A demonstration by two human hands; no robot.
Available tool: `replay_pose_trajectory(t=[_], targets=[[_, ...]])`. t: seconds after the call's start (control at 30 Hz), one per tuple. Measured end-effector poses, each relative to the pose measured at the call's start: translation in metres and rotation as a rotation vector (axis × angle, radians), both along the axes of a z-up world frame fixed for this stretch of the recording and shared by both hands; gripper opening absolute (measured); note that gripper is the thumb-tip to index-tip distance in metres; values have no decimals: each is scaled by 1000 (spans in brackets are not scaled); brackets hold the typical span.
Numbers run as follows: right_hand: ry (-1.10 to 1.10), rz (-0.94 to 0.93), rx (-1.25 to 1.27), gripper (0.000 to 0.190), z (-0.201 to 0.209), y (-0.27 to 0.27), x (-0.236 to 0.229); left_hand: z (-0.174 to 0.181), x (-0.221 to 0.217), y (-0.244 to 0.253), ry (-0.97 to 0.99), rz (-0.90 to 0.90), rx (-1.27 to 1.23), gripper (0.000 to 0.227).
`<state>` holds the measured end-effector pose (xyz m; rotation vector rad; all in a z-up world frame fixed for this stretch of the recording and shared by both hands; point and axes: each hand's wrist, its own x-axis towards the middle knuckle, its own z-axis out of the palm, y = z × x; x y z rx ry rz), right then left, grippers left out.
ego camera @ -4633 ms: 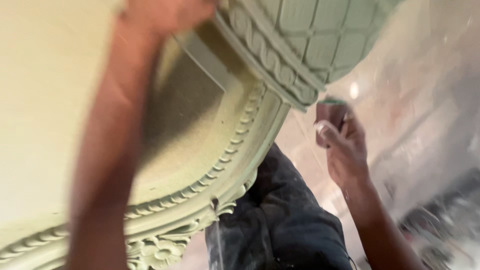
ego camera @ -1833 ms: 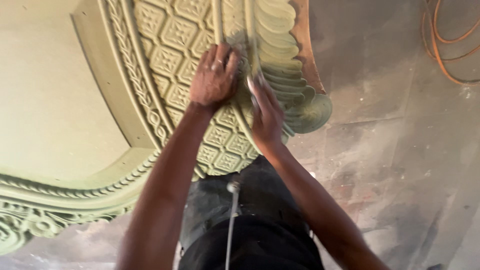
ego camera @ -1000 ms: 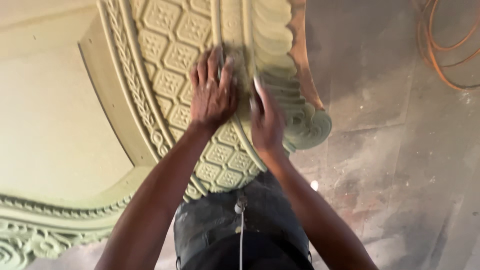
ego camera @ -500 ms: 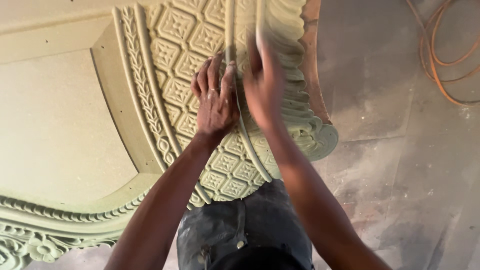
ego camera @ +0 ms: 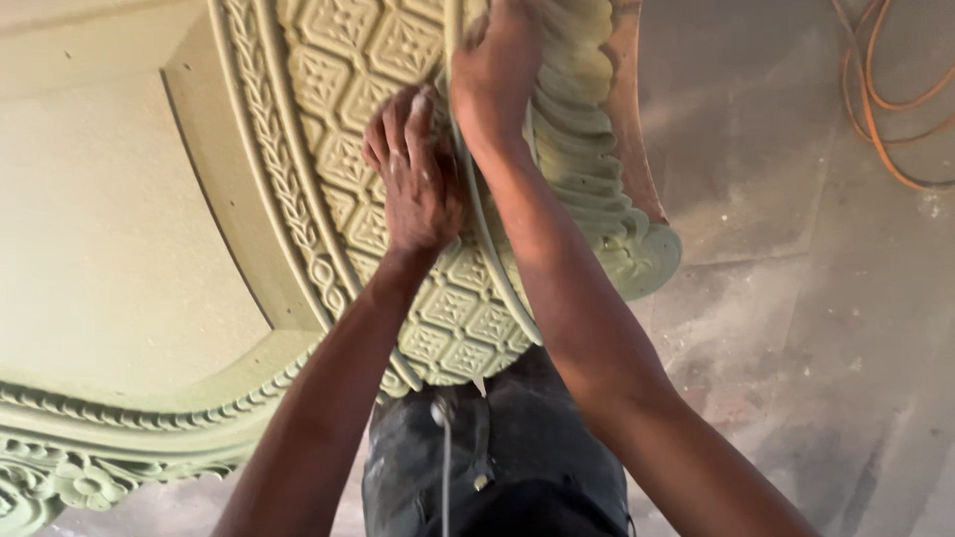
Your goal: The person sands the intricate carvings of a large green decorative headboard by hand using a piece of sandpaper, moving their hands across the pattern to smooth the surface.
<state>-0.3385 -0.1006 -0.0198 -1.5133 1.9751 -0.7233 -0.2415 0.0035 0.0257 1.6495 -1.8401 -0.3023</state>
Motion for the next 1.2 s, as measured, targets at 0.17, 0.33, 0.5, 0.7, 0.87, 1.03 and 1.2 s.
replay_pose_trajectory(t=[0.17, 0.33, 0.5, 0.7, 0.87, 1.03, 1.2], targets=[[-102, 396, -157, 67, 53, 174, -72, 6, 3, -1, 76, 0, 52, 50], [-1, 445, -42, 47, 97, 271, -118, 6, 3, 0, 97, -11, 46, 47], [-192, 295, -237, 72, 41, 158, -53, 1, 7, 7, 115, 6, 55, 48], [-215, 22, -88, 32, 1, 48, -32, -5, 8, 5, 100, -29, 36, 54], [-248, 323, -25, 49, 75, 261, -124, -1, 5, 2, 11, -104, 60, 49], [-306, 401, -37, 56, 81, 267, -144, -11, 7, 9, 17, -145, 28, 43], [-455, 193, -163, 45, 41, 199, -83, -50, 15, 8, -138, -186, -239, 53]])
